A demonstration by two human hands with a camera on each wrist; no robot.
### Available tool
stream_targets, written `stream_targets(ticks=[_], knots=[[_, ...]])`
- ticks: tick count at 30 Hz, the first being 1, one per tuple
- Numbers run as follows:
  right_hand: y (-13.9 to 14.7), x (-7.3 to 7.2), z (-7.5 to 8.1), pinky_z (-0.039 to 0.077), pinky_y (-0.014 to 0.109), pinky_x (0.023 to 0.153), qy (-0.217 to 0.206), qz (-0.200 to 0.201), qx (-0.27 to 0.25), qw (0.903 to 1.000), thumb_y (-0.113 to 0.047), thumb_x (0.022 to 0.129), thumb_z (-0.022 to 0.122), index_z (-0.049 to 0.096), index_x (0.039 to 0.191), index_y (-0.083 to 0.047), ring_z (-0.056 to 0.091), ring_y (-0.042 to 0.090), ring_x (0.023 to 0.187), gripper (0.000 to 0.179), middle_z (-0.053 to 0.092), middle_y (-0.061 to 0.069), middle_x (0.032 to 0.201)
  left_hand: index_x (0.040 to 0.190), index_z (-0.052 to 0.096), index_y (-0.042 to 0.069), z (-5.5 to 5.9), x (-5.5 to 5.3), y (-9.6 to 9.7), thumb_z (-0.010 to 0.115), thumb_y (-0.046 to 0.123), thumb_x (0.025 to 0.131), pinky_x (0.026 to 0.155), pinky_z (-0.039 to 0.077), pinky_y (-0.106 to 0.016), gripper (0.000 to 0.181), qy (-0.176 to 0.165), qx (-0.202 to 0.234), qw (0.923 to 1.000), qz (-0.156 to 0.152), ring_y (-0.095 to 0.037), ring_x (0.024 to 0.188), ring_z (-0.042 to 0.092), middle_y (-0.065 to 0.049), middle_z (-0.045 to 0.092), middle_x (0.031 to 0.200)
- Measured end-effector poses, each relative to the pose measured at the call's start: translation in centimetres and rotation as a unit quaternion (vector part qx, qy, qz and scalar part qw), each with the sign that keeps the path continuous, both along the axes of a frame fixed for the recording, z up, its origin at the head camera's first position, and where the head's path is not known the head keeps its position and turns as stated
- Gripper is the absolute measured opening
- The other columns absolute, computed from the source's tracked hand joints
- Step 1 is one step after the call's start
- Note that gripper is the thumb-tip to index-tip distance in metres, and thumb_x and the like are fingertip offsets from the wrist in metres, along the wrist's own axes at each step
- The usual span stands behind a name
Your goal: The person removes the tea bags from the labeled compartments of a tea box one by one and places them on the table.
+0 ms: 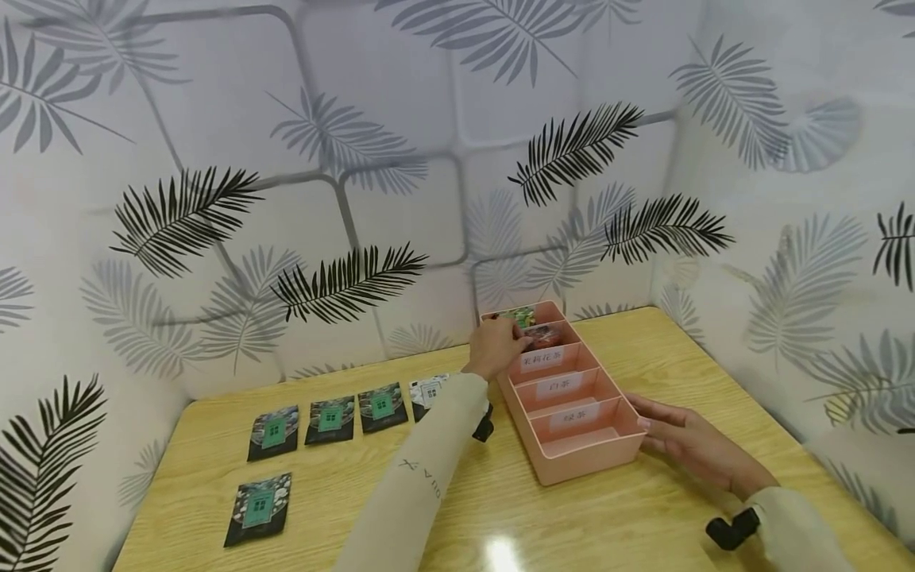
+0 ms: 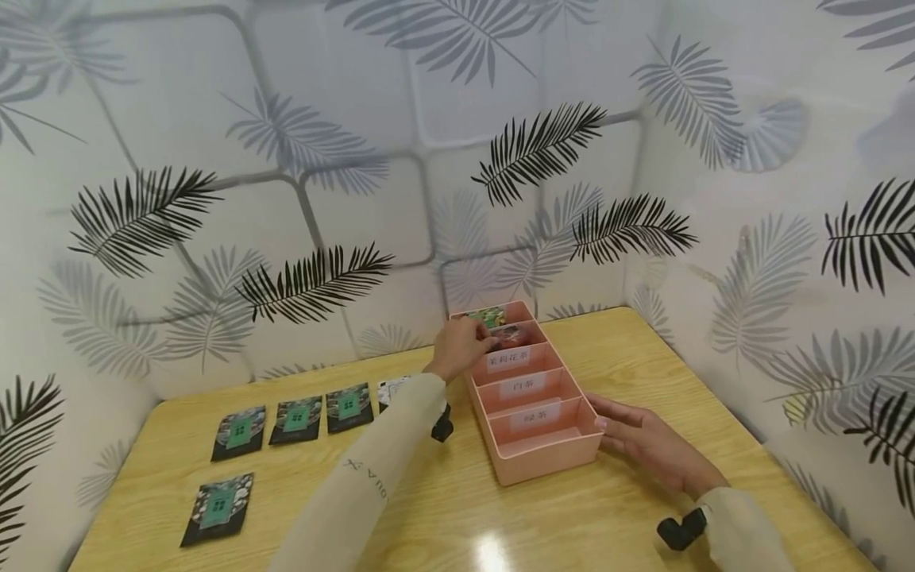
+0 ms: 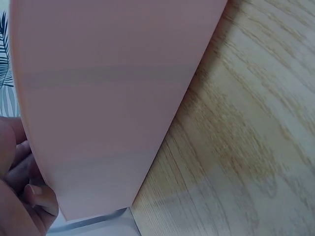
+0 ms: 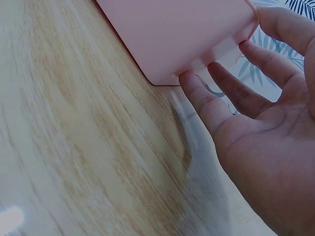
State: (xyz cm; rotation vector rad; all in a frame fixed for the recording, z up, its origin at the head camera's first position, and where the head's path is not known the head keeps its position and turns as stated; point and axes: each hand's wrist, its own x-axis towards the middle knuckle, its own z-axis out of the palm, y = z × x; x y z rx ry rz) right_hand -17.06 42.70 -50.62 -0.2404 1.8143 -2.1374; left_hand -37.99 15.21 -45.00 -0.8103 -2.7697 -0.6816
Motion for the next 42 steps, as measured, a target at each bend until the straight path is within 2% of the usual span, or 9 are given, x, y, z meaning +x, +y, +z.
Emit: stream_targets(ticks=[5,11,16,20,25,31,38,42], knots=[[0.0,-0.1,0.0,0.040,0.035,0.101,-0.007,-0.002,0.003,1.0000,-0.011,0.104,0.037,0.022,0.152,-0.007,0.040,0.016,0.133,0.050,0.035,-0.007,0.151,0.083,0.069,0.024,0.0,0.1,0.1,0.069,0.036,0.088,0.053,0.044,-0.025,0.013,-0.001,0.008,1.0000,-0.002,-0.005,0.058,0.054,0.011,0.063,0.070],[0.0,-0.1,0.1,0.041,0.034,0.100,-0.007,-0.006,0.013,0.9999,-0.012,0.105,0.037,0.022,0.152,-0.007,0.041,0.016,0.133,0.049,0.035,-0.007,0.151,0.092,0.076,0.024,-0.1,0.0,0.0,0.068,0.033,0.089,0.058,0.048,-0.025,0.013,0.003,0.005,0.9996,-0.026,-0.004,0.064,0.059,0.010,0.070,0.082],[-0.3,-0.1,0.1,0.041,0.034,0.100,-0.003,-0.002,0.011,0.9999,-0.013,0.105,0.037,0.022,0.152,-0.007,0.041,0.016,0.133,0.049,0.035,-0.007,0.151,0.095,0.076,0.024,0.1,0.0,-0.3,0.065,0.033,0.091,0.058,0.046,-0.023,0.014,0.012,0.005,0.9994,-0.032,-0.003,0.064,0.057,0.010,0.069,0.082],[-0.5,-0.1,0.2,0.040,0.034,0.100,0.004,0.000,0.005,1.0000,-0.011,0.105,0.036,0.021,0.151,-0.005,0.042,0.015,0.132,0.049,0.034,-0.005,0.151,0.096,0.076,0.025,0.6,0.2,-0.7,0.065,0.032,0.092,0.055,0.043,-0.023,0.014,0.017,0.024,0.9990,-0.035,-0.003,0.060,0.055,0.010,0.069,0.083],[-0.6,-0.1,0.3,0.041,0.033,0.100,-0.002,-0.006,0.017,0.9998,-0.013,0.104,0.038,0.021,0.152,-0.006,0.041,0.014,0.132,0.051,0.033,-0.006,0.152,0.098,0.075,0.026,1.2,0.6,-1.1,0.064,0.034,0.092,0.057,0.042,-0.023,0.015,0.021,0.054,0.9977,-0.035,-0.001,0.066,0.054,0.011,0.070,0.089],[-0.5,-0.1,0.3,0.041,0.032,0.100,-0.001,-0.003,0.021,0.9998,-0.012,0.105,0.037,0.019,0.152,-0.006,0.042,0.012,0.131,0.051,0.032,-0.005,0.153,0.099,0.074,0.024,1.5,0.8,-2.0,0.063,0.033,0.093,0.054,0.041,-0.024,0.015,0.040,0.076,0.9954,-0.041,-0.003,0.057,0.052,0.011,0.070,0.084],[-0.7,-0.2,0.4,0.041,0.032,0.100,-0.001,-0.002,0.019,0.9998,-0.013,0.105,0.037,0.019,0.152,-0.007,0.042,0.010,0.131,0.051,0.033,-0.008,0.151,0.101,0.074,0.024,2.0,1.0,-3.4,0.061,0.033,0.094,0.059,0.044,-0.023,0.017,0.044,0.094,0.9935,-0.047,0.001,0.061,0.053,0.012,0.069,0.083],[-0.7,-0.2,0.3,0.041,0.031,0.099,0.000,0.001,0.017,0.9999,-0.012,0.105,0.037,0.018,0.152,-0.005,0.042,0.011,0.131,0.051,0.034,-0.008,0.151,0.100,0.074,0.023,2.3,1.3,-4.1,0.063,0.032,0.093,0.059,0.045,-0.023,0.016,0.067,0.108,0.9908,-0.048,0.001,0.062,0.055,0.012,0.069,0.082]])
